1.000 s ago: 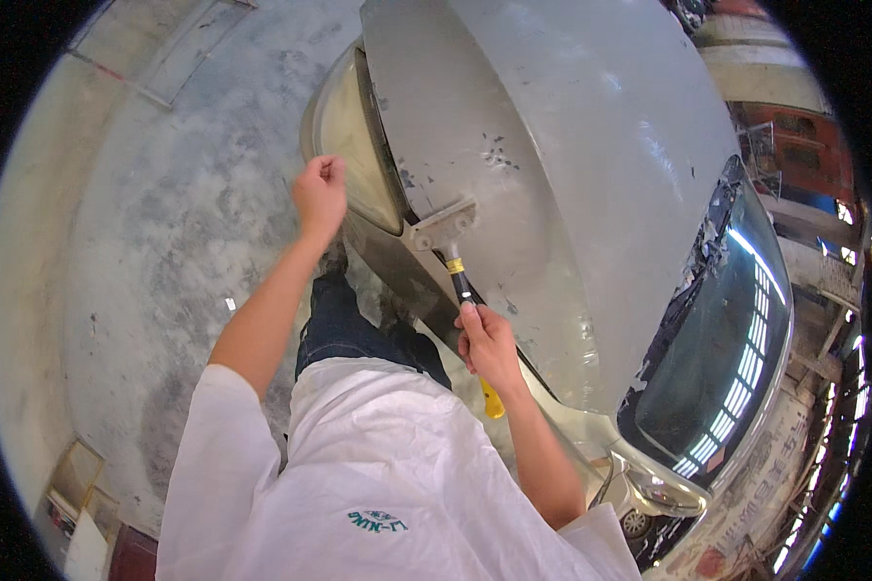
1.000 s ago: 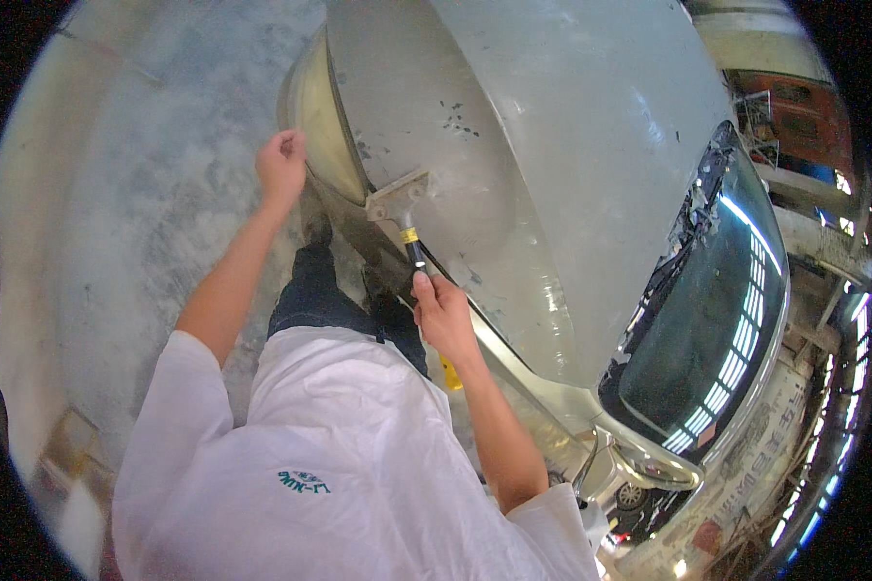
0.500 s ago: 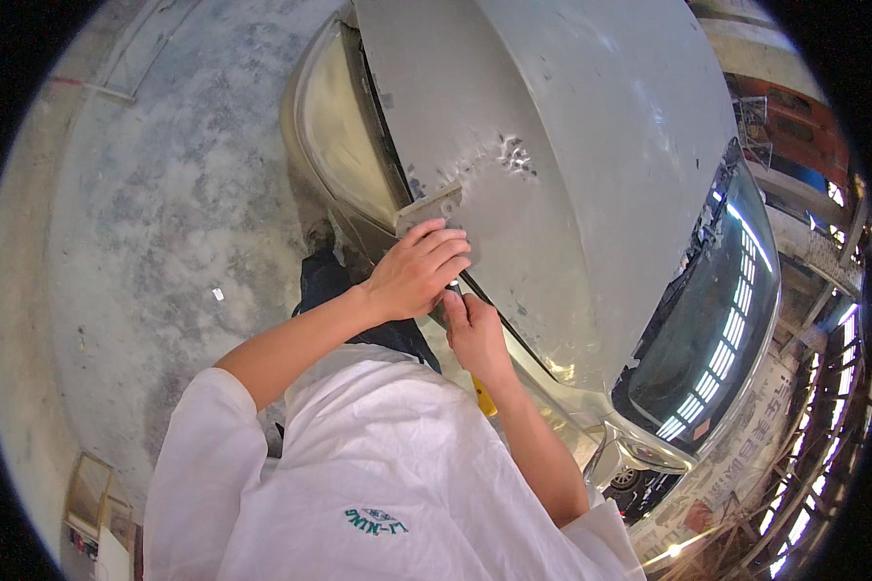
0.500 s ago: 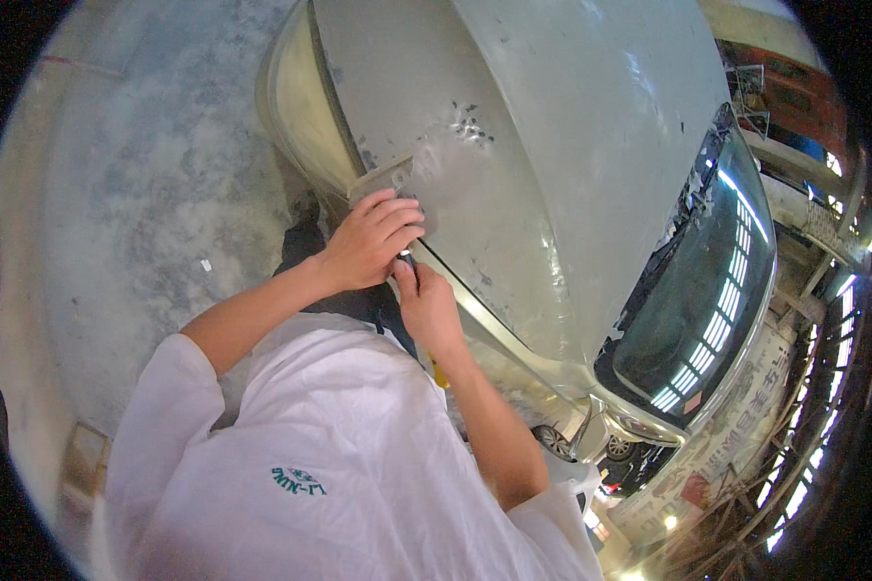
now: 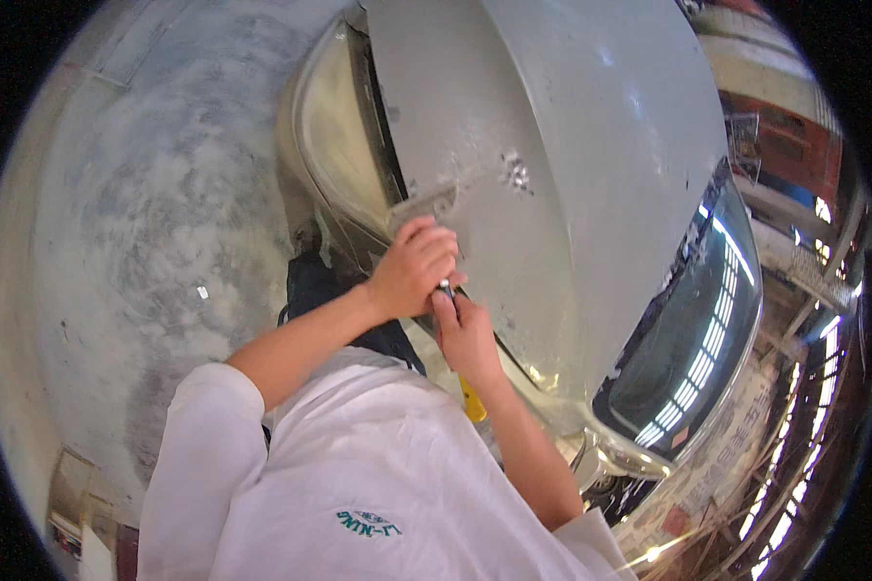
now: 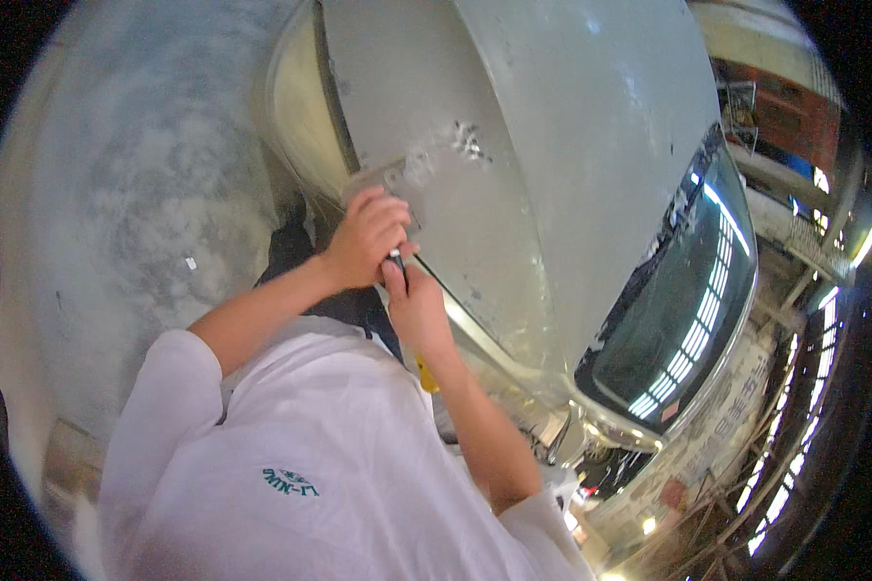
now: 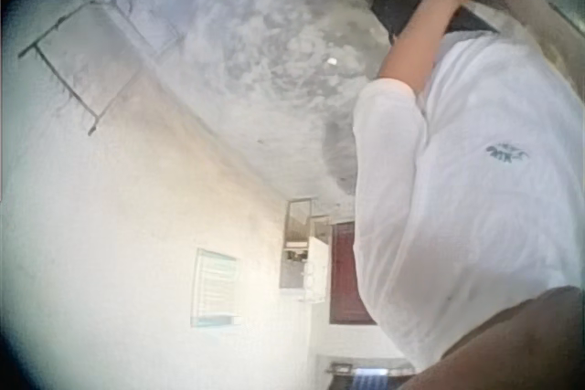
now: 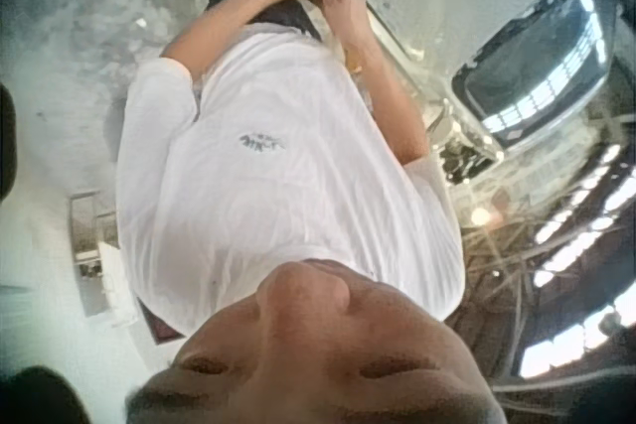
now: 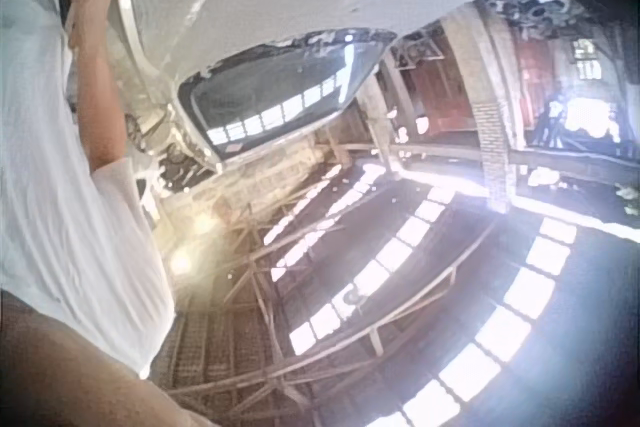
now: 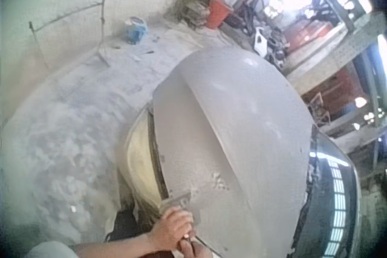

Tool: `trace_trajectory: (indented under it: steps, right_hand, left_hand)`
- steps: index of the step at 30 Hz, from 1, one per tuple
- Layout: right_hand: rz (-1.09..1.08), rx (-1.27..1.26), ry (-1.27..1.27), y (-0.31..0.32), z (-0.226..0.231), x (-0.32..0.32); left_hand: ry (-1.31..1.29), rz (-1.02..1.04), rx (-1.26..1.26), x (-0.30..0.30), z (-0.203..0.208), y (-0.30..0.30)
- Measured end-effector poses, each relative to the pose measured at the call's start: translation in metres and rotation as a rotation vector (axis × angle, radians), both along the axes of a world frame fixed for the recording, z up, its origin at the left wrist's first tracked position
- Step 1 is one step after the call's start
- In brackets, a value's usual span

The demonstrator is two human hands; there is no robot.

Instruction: The person uses a handheld scraper to remove paint or coating from the hood of a silver car in a garage. They repeatedly scrape different areas of the hood, then walk to a workbench and pick up a yellow sanding block.

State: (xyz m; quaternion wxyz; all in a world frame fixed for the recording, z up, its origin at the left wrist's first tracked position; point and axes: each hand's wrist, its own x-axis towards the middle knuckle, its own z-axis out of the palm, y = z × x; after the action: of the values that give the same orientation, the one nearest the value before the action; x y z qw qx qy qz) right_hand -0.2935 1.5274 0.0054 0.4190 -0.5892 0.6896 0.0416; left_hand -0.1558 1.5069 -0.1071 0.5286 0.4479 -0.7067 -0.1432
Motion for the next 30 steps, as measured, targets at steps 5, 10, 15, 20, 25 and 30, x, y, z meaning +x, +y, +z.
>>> trace_trajectory:
  steps: [5, 10, 15, 20, 25, 30]
  right_hand:
    - [-0.074, -0.033, -0.274, -0.013, -0.002, 0.008]
    - [-0.078, 0.041, -0.147, -0.019, 0.008, 0.019]
    - [-0.169, 0.150, -0.067, -0.034, 0.010, 0.032]
    - [-0.063, 0.020, -0.205, -0.056, 0.006, 0.044]
    - [-0.051, 0.070, -0.148, -0.058, 0.008, 0.053]
    - [-0.119, 0.112, -0.314, -0.081, 0.008, 0.067]
  left_hand:
    - [0.028, 0.056, 0.196, 0.010, 0.006, -0.010]
    - [0.004, 0.064, 0.010, 0.013, 0.011, -0.019]
    - [-0.007, 0.126, -0.010, 0.018, 0.010, -0.032]
    - [-0.004, 0.177, 0.142, 0.030, 0.008, -0.048]
    - [-0.012, 0.147, -0.137, 0.036, 0.004, -0.054]
    - [-0.002, 0.166, 0.056, 0.047, -0.002, -0.070]
